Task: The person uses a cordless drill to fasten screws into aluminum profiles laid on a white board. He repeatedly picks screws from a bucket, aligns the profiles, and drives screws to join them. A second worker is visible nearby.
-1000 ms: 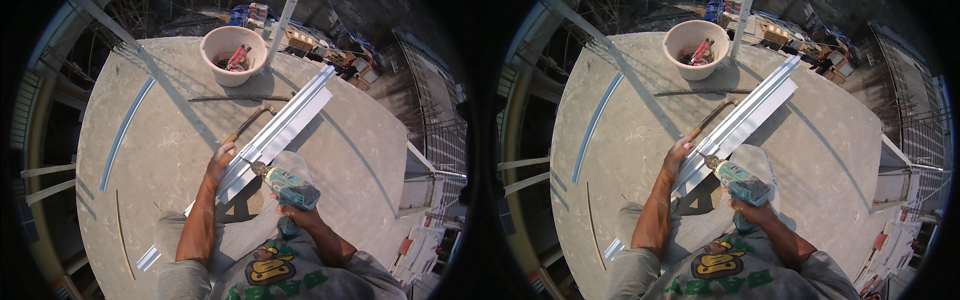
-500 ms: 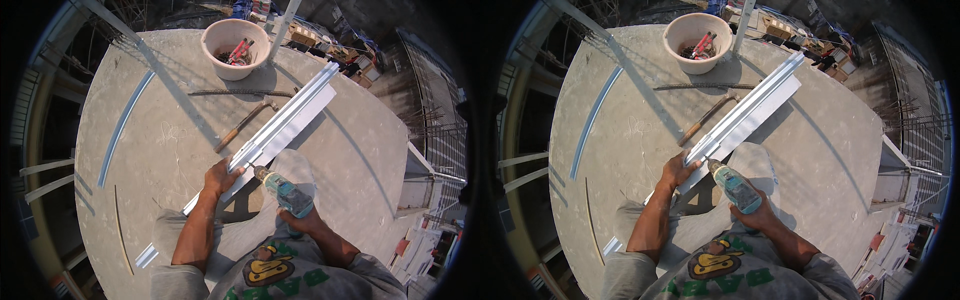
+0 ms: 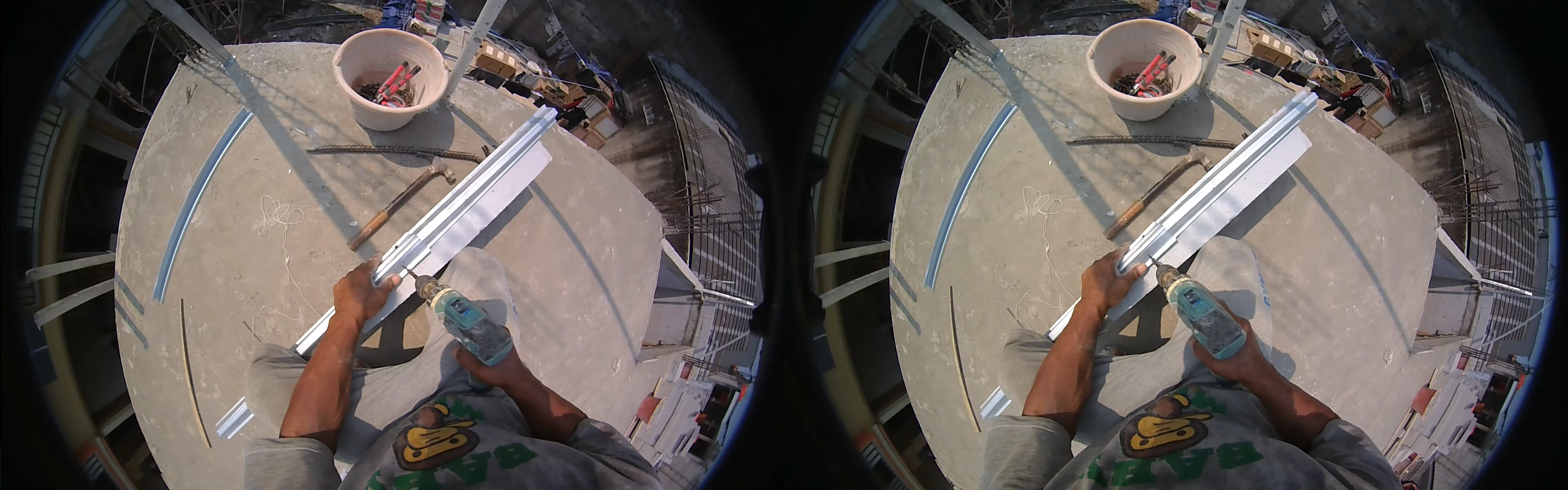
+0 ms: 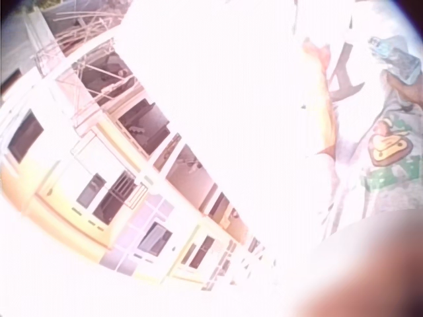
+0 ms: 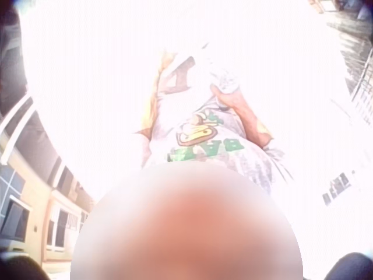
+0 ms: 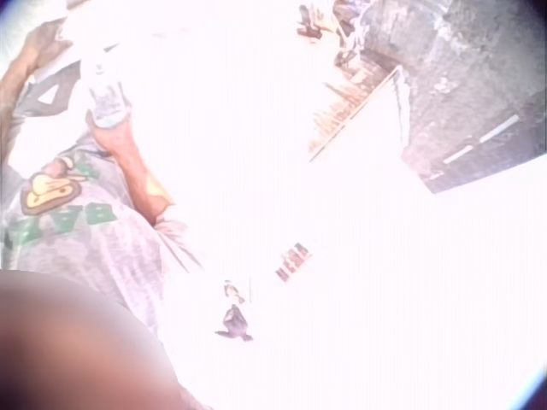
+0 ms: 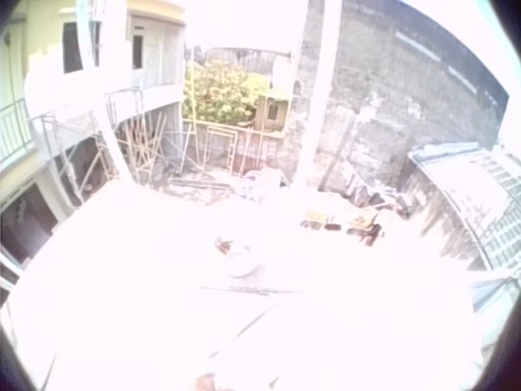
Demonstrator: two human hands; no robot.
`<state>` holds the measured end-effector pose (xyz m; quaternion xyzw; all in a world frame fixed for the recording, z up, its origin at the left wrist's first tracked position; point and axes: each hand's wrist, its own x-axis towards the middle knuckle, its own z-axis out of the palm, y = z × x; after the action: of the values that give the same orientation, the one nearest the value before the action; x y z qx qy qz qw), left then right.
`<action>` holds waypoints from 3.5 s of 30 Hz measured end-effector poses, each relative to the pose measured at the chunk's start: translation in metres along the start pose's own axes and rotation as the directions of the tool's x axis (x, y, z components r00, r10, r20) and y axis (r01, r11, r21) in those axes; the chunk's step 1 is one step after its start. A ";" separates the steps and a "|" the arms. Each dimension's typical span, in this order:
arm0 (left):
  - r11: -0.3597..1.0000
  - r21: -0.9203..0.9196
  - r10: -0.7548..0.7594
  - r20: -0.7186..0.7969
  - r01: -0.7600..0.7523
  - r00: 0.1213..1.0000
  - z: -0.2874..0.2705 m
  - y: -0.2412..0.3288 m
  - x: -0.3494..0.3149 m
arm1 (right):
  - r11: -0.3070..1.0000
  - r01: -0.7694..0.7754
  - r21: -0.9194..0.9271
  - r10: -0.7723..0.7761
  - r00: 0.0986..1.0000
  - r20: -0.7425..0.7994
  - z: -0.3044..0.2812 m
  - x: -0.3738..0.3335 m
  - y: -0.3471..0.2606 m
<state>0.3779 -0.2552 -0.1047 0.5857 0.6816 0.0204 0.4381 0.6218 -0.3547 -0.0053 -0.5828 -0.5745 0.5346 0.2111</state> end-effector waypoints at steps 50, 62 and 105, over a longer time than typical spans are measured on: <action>0.999 -0.019 0.047 0.026 -0.046 0.999 0.006 -0.003 0.008 | 0.947 -0.038 -0.319 0.112 0.970 0.216 -0.017 0.036 -0.057; 0.994 -0.019 0.104 0.025 -0.103 0.994 0.007 -0.006 0.007 | 0.948 0.119 -0.294 -0.067 0.981 0.181 -0.014 0.031 -0.052; 1.000 -0.028 -0.013 0.050 0.015 0.999 0.004 0.001 0.008 | 0.992 0.022 -0.126 0.000 0.985 0.174 -0.015 0.035 -0.048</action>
<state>0.3823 -0.2503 -0.1114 0.5750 0.6741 0.0123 0.4635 0.6051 -0.3054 0.0275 -0.5430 -0.6268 0.5445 0.1257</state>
